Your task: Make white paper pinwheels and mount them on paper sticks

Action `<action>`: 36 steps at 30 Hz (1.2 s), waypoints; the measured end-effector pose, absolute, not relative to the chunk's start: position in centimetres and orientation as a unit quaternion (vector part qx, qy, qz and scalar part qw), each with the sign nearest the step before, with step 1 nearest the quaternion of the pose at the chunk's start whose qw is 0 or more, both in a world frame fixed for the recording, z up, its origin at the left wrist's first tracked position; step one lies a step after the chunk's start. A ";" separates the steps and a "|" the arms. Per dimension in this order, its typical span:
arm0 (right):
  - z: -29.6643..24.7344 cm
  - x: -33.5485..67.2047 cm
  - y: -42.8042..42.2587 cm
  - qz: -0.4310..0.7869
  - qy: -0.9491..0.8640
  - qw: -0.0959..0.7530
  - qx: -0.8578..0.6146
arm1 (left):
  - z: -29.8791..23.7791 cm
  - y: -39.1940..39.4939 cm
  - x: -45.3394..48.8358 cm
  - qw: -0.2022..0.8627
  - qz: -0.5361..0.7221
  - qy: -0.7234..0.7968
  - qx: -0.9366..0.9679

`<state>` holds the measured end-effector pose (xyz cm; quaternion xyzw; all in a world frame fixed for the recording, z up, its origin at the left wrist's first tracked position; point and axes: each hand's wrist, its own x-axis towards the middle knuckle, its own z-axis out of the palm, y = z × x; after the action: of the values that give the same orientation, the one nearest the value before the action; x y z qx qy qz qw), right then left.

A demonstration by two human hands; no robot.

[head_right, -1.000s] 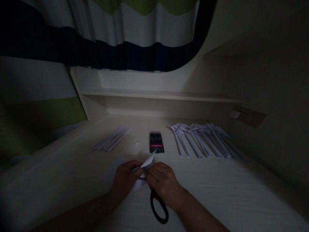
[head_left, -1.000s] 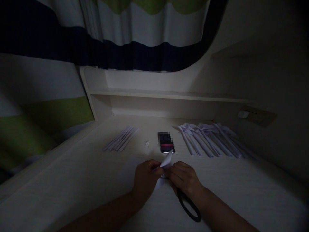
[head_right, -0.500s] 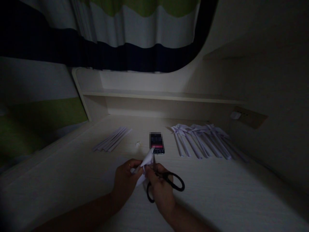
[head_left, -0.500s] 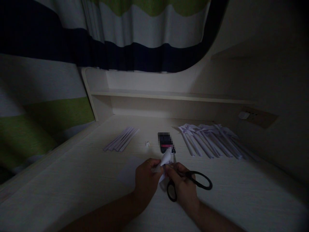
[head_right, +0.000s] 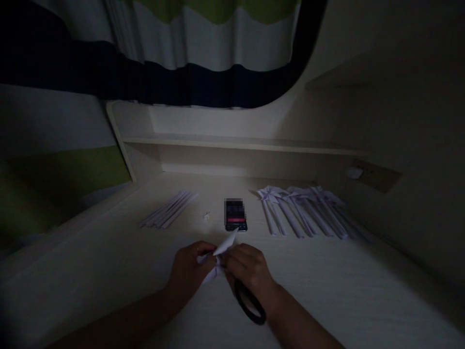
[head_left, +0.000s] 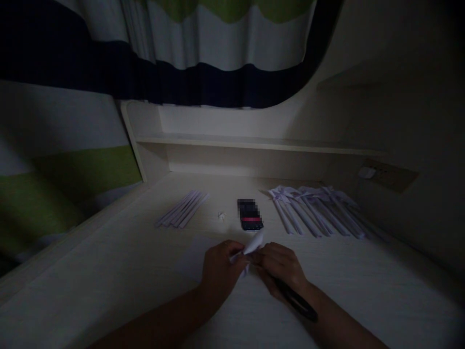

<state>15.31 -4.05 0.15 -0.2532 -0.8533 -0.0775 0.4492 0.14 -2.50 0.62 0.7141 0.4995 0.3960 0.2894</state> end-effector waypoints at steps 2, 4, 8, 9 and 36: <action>0.6 16.1 -3.8 -0.128 -0.878 0.401 -0.228 | 0.6 -2.5 0.1 0.311 0.388 0.496 0.711; 0.9 16.5 -3.7 -0.149 -0.893 0.363 -0.220 | 0.6 -2.6 0.1 0.328 0.385 0.499 0.703; 0.5 16.1 -3.8 -0.143 -0.890 0.366 -0.232 | 0.7 -2.8 0.2 0.345 0.390 0.503 0.690; 0.3 15.7 -3.9 -0.133 -0.875 0.400 -0.238 | 0.8 -2.8 0.2 0.346 0.395 0.504 0.686; -0.3 10.9 -5.2 0.500 -0.315 0.633 -0.500 | -0.3 -2.1 0.2 0.202 0.416 0.497 0.735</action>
<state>10.87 -5.15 -0.30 -0.4998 -0.3146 0.5000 0.6334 0.19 -2.13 -0.30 0.7347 0.4966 0.4156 0.2019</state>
